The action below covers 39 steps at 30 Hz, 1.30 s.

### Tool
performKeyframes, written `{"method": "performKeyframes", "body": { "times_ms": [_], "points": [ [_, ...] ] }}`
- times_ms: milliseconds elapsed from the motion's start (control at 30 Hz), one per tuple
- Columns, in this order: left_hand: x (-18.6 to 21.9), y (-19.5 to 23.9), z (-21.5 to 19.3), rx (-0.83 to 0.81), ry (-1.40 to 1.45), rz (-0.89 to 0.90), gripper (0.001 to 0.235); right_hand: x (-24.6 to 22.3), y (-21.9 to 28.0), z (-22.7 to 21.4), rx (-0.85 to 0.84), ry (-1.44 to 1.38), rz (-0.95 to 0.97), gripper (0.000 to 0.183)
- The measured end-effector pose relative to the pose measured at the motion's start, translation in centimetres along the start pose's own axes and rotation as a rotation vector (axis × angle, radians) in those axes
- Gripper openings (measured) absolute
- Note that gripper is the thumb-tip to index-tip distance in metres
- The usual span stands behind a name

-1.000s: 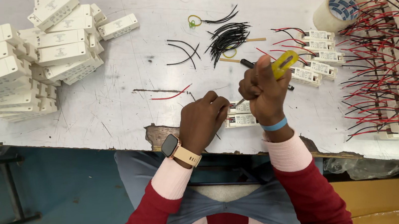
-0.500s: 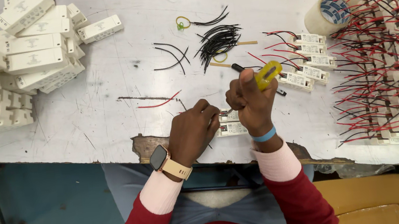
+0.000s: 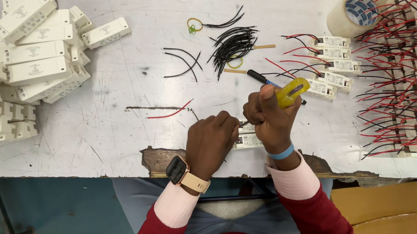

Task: The person assembles small white electrical components by inserting red and black wires into terminals and securing them with a screwdriver. They handle multiple units, stacking completed ones on the table.

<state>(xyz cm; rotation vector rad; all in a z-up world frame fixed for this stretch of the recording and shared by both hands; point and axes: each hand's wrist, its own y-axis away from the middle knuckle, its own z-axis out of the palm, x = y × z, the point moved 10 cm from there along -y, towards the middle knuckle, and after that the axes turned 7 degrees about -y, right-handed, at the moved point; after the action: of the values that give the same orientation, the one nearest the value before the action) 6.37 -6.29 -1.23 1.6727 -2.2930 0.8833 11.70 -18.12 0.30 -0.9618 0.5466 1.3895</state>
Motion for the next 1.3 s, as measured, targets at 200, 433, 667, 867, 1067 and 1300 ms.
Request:
{"method": "performKeyframes", "body": {
  "times_ms": [200,433,667,867,1067,1300],
  "points": [
    [0.4,0.0,-0.1,-0.028,-0.039,0.095,0.005,-0.2,0.0,-0.6,0.012,0.008,-0.026,0.051],
    [1.2,1.0,-3.4,0.066,-0.044,0.171,0.035,-0.9,0.1,-0.5,-0.034,-0.182,-0.031,0.05],
    [-7.3,-3.6,-5.5,0.128,-0.028,0.007,0.035,-7.1,7.3,-6.2,0.191,0.268,0.087,0.047],
    [-11.5,-10.8,-1.6,0.039,-0.214,0.269,0.045,-2.5,11.0,-11.4,0.252,0.832,0.493,0.051],
    [-13.9,-9.1,0.4,-0.051,-0.257,0.053,0.016,-1.1,13.0,-14.2,0.306,0.657,0.516,0.055],
    [-11.5,-7.3,-3.4,0.09,0.025,0.043,0.011,-0.5,13.2,-14.9,0.316,0.481,0.502,0.053]
  ]
}}
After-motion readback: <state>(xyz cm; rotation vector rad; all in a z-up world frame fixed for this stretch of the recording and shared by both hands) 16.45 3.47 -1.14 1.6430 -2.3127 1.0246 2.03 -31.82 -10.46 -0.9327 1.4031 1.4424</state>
